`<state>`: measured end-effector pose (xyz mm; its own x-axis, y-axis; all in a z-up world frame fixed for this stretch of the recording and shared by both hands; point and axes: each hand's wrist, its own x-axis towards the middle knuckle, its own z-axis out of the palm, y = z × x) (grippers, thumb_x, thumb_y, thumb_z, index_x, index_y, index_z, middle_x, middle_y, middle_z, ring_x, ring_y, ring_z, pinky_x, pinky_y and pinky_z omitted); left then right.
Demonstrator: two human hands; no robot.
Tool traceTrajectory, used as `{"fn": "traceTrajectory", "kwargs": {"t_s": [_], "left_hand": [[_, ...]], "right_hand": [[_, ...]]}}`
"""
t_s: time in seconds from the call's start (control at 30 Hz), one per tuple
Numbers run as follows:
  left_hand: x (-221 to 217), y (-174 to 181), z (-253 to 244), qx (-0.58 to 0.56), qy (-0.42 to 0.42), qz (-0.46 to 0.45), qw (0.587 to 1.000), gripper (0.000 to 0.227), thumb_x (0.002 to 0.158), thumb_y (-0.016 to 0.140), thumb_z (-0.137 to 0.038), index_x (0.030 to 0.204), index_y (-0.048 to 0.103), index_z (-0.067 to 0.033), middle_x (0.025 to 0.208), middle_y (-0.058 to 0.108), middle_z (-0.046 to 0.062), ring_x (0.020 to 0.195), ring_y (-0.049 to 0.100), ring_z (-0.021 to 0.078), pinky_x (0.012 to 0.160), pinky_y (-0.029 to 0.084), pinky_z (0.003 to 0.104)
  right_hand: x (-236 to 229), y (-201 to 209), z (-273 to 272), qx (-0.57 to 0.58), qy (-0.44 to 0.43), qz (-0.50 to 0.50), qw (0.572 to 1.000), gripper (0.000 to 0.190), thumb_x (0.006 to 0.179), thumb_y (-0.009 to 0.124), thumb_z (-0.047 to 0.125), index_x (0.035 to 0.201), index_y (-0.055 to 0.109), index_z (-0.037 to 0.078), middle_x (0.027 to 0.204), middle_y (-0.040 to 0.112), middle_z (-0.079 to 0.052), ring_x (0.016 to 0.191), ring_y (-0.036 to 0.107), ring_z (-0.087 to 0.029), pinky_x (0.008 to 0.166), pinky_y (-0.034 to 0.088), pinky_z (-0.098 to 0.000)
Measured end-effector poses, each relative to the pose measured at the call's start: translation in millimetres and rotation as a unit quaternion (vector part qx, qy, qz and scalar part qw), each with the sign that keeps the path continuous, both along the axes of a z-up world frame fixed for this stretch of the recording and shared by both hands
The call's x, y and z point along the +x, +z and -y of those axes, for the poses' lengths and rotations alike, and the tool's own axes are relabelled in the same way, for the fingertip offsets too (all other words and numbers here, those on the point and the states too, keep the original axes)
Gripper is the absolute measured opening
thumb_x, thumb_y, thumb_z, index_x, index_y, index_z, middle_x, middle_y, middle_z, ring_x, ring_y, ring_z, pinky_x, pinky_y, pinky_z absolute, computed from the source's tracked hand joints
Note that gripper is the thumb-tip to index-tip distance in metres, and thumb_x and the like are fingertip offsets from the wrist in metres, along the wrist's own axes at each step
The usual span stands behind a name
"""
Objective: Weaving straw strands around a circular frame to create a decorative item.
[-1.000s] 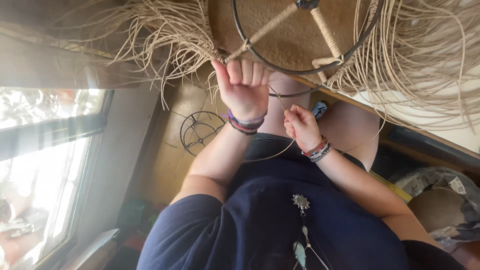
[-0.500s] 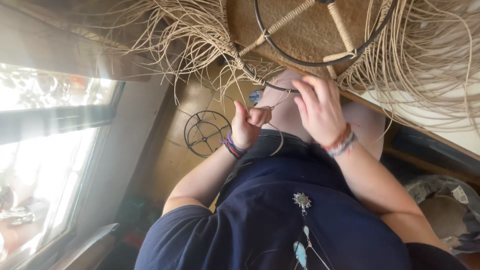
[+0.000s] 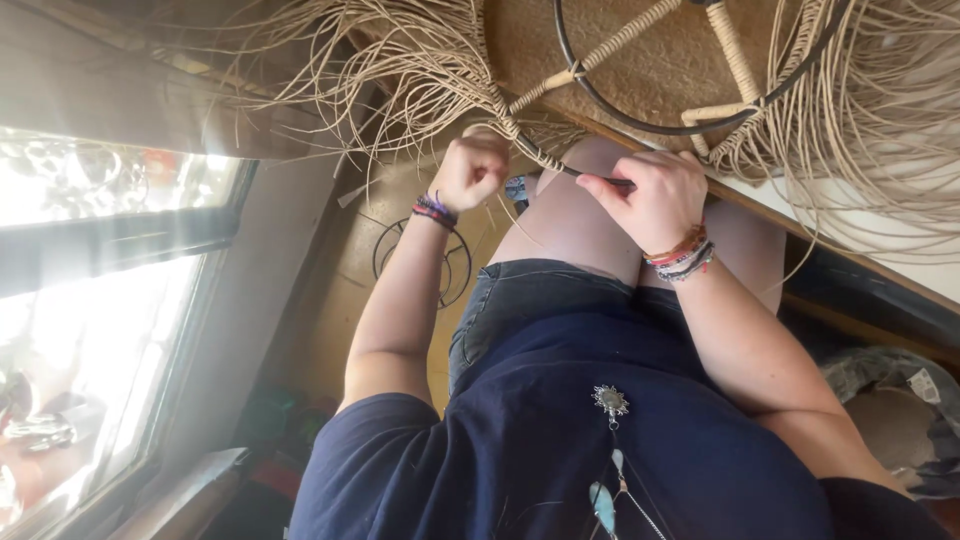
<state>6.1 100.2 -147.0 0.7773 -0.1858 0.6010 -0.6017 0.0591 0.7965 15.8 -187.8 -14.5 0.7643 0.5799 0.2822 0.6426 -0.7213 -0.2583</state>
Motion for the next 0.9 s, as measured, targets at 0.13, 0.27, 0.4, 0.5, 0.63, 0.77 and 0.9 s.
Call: {"fn": "traceTrajectory", "kwargs": {"t_s": [0.13,0.27,0.4,0.5,0.63,0.77,0.9], "left_hand": [[-19,71,-7,0.105,0.022,-0.024,0.994,0.018,0.086,0.066,-0.015,0.069,0.063,-0.0131,0.062,0.060,0.006,0.061,0.062,0.0365,0.065,0.050,0.048],[-61,86,9,0.220,0.176,-0.067,0.957,0.014,0.094,0.066,-0.021,0.102,0.070,-0.0105,0.080,0.069,0.011,0.077,0.069,0.0380,0.075,0.053,0.052],[-56,108,18,0.141,0.343,-0.036,0.928,0.017,0.101,0.061,-0.018,0.112,0.069,-0.0073,0.097,0.068,0.013,0.085,0.068,0.0353,0.076,0.057,0.044],[-38,139,24,0.170,0.368,-0.165,0.899,0.030,0.111,0.046,-0.028,0.135,0.056,-0.0143,0.117,0.066,0.004,0.094,0.062,0.0176,0.079,0.055,0.029],[-12,136,20,0.170,0.430,-0.188,0.866,0.020,0.105,0.057,-0.035,0.115,0.067,-0.0212,0.091,0.056,-0.003,0.063,0.054,0.0076,0.056,0.048,0.026],[-6,137,23,0.263,0.440,-0.171,0.841,0.027,0.107,0.057,-0.039,0.131,0.057,-0.0277,0.101,0.062,-0.006,0.071,0.062,0.0108,0.049,0.048,0.028],[2,131,23,0.333,0.407,-0.150,0.837,0.024,0.106,0.056,-0.039,0.123,0.068,-0.0262,0.100,0.055,0.002,0.061,0.064,0.0204,0.043,0.053,0.036]], "right_hand": [[5,-2,3,0.000,0.016,-0.050,0.999,0.037,0.103,0.068,0.051,0.082,0.068,0.020,0.064,0.058,0.003,0.072,0.067,-0.023,0.071,0.049,-0.0365],[0,-9,-19,-0.064,0.061,-0.029,0.996,0.017,0.103,0.063,0.035,0.097,0.069,0.020,0.088,0.064,-0.002,0.091,0.070,-0.027,0.081,0.052,-0.0406],[6,-16,-38,-0.048,0.082,-0.058,0.994,0.016,0.107,0.057,0.030,0.102,0.066,0.017,0.095,0.064,-0.004,0.093,0.071,-0.028,0.077,0.056,-0.0378],[5,11,-44,-0.007,0.107,-0.126,0.986,0.011,0.106,0.055,0.014,0.102,0.061,0.006,0.107,0.067,-0.009,0.093,0.066,-0.030,0.064,0.054,-0.0430],[8,12,-45,0.003,0.107,-0.127,0.986,0.012,0.106,0.057,0.014,0.098,0.060,0.007,0.097,0.065,-0.008,0.087,0.064,-0.030,0.063,0.050,-0.0422],[11,15,-47,0.021,0.113,-0.148,0.982,0.010,0.103,0.058,0.011,0.096,0.061,0.005,0.097,0.067,-0.009,0.086,0.065,-0.031,0.068,0.050,-0.0424],[13,12,-50,-0.004,0.110,-0.152,0.982,0.012,0.103,0.057,0.012,0.094,0.060,0.005,0.093,0.064,-0.010,0.081,0.063,-0.033,0.066,0.048,-0.0445]]}}
